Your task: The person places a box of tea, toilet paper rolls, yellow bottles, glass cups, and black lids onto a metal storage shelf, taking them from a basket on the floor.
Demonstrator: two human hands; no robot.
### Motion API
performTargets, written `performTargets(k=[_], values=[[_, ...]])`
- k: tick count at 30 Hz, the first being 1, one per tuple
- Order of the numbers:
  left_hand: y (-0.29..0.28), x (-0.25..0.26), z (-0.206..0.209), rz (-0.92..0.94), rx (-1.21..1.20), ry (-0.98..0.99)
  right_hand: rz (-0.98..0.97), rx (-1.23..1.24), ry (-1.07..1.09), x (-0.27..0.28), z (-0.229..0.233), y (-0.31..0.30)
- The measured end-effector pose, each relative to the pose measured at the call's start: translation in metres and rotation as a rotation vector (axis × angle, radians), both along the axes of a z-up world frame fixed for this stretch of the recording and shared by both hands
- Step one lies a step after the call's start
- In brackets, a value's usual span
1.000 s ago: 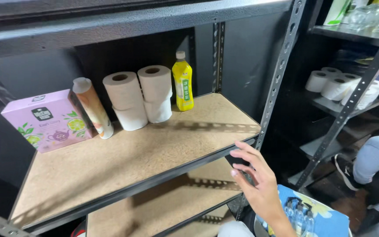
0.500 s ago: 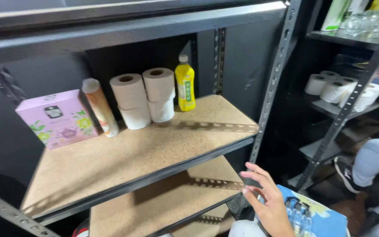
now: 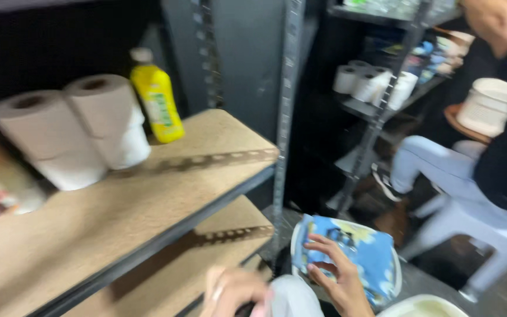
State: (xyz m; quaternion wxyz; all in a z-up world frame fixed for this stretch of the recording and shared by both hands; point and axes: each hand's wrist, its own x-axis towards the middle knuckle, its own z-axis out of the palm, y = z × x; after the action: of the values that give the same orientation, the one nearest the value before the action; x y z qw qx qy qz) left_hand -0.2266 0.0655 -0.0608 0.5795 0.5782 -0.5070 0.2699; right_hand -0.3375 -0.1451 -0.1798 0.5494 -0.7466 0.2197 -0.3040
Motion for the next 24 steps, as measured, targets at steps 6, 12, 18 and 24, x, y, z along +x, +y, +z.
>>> performTargets(k=[6,12,18,24], values=[[-0.106,-0.033,-0.095,-0.296,0.348,0.456,-0.178,0.062,-0.024,-0.043,-0.036,-0.017],[-0.172,-0.073,-0.168,-0.535,0.708,0.568,-0.449,0.176,0.038,-0.094,-0.093,-0.043],[-0.219,-0.129,-0.227,-0.705,0.868,0.535,-0.774,0.231,0.116,-0.165,-0.151,-0.063],[-0.257,-0.195,-0.284,-0.86,1.129,0.493,-1.075,0.229,0.185,-0.241,-0.203,-0.069]])
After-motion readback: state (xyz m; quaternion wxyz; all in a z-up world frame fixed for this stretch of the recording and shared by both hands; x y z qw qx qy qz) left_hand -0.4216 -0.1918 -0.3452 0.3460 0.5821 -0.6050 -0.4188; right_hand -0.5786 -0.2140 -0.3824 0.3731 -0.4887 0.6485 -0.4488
